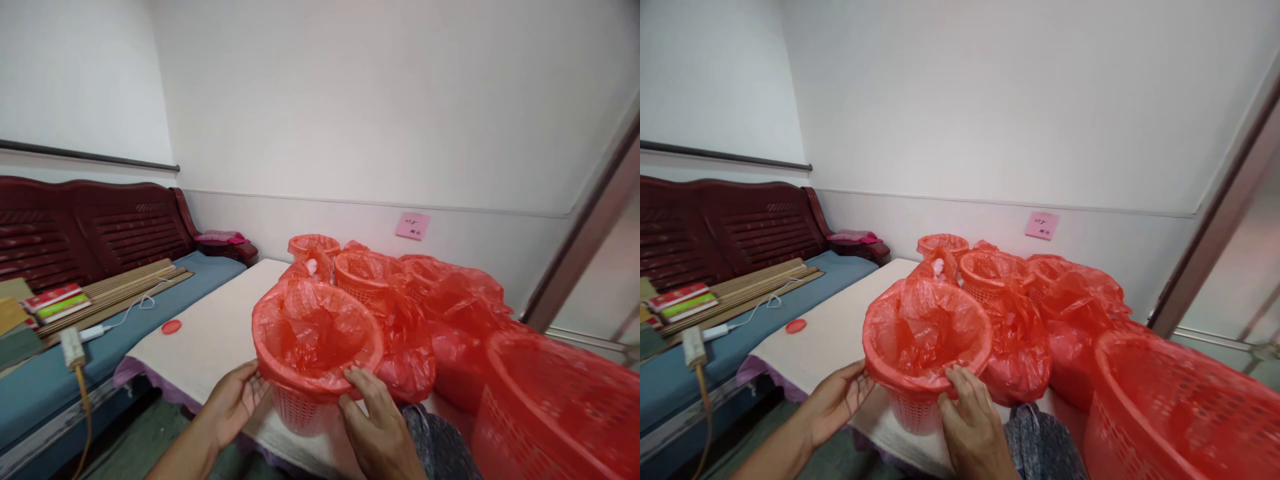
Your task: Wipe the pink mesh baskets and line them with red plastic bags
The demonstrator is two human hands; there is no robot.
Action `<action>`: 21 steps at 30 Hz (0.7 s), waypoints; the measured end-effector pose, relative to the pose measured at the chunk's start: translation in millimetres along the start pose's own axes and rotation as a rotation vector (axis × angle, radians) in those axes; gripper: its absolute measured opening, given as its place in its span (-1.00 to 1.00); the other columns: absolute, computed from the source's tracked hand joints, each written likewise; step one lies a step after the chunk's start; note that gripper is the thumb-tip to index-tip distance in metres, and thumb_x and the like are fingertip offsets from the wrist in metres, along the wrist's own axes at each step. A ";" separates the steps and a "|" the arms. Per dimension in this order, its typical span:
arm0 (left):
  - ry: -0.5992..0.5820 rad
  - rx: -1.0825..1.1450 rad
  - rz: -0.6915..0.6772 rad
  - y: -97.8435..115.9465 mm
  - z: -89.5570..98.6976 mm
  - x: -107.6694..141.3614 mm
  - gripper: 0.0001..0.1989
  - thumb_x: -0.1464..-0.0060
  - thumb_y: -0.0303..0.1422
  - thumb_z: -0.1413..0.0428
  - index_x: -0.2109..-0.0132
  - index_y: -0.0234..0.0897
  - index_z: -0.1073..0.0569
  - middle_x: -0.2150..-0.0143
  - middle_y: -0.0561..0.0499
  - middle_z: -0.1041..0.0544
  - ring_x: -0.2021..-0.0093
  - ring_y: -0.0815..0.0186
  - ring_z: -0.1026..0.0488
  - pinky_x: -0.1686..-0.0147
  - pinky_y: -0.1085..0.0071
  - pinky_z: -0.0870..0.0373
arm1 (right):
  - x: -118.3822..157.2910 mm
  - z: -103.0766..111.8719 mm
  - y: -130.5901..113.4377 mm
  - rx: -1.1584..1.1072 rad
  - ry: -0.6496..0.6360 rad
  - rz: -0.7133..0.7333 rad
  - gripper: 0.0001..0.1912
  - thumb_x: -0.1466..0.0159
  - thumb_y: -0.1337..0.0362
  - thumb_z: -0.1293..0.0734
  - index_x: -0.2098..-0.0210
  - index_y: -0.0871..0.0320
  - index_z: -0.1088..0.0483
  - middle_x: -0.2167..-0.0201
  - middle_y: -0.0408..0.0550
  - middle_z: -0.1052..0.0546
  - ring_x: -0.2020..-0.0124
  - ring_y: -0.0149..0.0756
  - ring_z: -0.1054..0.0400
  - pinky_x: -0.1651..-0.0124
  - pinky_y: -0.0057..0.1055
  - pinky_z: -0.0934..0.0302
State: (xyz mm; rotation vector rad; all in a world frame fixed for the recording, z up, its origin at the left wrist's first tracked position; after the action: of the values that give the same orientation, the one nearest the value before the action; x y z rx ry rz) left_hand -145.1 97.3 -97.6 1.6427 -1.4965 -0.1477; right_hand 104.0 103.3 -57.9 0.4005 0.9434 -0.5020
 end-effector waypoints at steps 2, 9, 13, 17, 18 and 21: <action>0.032 -0.096 -0.065 2.6 7.6 -5.5 -0.87 -0.08 -0.67 -0.04 0.29 -0.42 -0.42 0.44 -0.07 -0.51 0.47 0.38 -0.51 0.37 0.44 -0.54 | 4.5 1.3 0.6 -0.011 -0.008 -0.005 -0.74 -0.22 0.56 -0.18 0.24 0.17 -0.40 -0.07 0.17 -0.38 -0.17 -0.09 -0.25 -0.07 -0.14 -0.37; 0.183 -0.431 -0.627 100.3 -8.2 -13.6 -0.84 -0.02 -0.39 -0.22 0.20 -0.22 -0.46 0.19 0.08 -0.50 0.19 0.43 -0.44 0.23 0.58 -0.36 | -1.8 21.7 38.0 -0.151 0.109 -0.379 -0.77 -0.30 0.39 -0.18 0.10 0.09 -0.38 0.01 0.10 -0.40 -0.01 -0.19 -0.37 0.04 -0.22 -0.39; 0.116 -0.681 -0.659 128.4 -50.4 -37.7 -0.76 0.18 -0.31 -0.33 0.33 -0.29 -0.51 0.36 0.05 -0.54 0.35 0.33 -0.41 0.39 0.52 -0.26 | -18.8 9.4 90.7 -0.183 0.149 -0.754 -0.62 -0.26 0.08 -0.27 0.01 0.14 -0.36 0.16 0.09 -0.44 0.22 -0.18 -0.43 0.25 -0.22 -0.41; 0.029 -0.813 -0.530 104.3 -64.4 -59.4 -0.85 0.17 -0.39 -0.28 0.51 -0.30 -0.46 0.59 0.05 -0.49 0.56 0.30 -0.37 0.55 0.46 -0.20 | -17.6 -24.4 119.6 -0.388 0.047 -0.946 -0.55 -0.17 0.04 -0.28 0.05 0.19 -0.39 0.26 0.06 -0.53 0.37 -0.20 -0.46 0.29 -0.21 -0.39; 0.016 -0.819 -0.502 96.7 -62.7 -60.3 -0.87 0.16 -0.41 -0.26 0.52 -0.29 -0.44 0.61 0.05 -0.49 0.58 0.31 -0.37 0.57 0.47 -0.20 | -15.1 -31.6 121.7 -0.450 0.020 -0.963 -0.55 -0.16 0.07 -0.28 0.04 0.20 -0.38 0.29 0.03 -0.56 0.43 -0.22 -0.45 0.32 -0.22 -0.38; -0.053 -0.798 -0.427 79.1 -54.3 -50.5 -0.84 0.04 -0.29 -0.20 0.46 -0.28 -0.46 0.55 0.00 -0.54 0.56 0.28 -0.43 0.56 0.45 -0.27 | -7.3 -40.7 124.8 -0.516 0.033 -1.019 -0.51 -0.12 0.12 -0.27 0.01 0.21 -0.37 0.38 -0.03 -0.58 0.53 -0.24 -0.42 0.39 -0.24 -0.35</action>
State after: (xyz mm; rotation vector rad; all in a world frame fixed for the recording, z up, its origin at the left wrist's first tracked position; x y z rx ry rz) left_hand -184.4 177.3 -35.8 1.2565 -0.9041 -0.9038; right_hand 144.7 228.3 -59.9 -0.5899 1.2317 -1.1295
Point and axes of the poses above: each hand's wrist, its own x-axis away from the middle knuckle, its own z-axis out of the back of the hand, y = z × x, the point moved 4 cm from there along -x, towards the middle knuckle
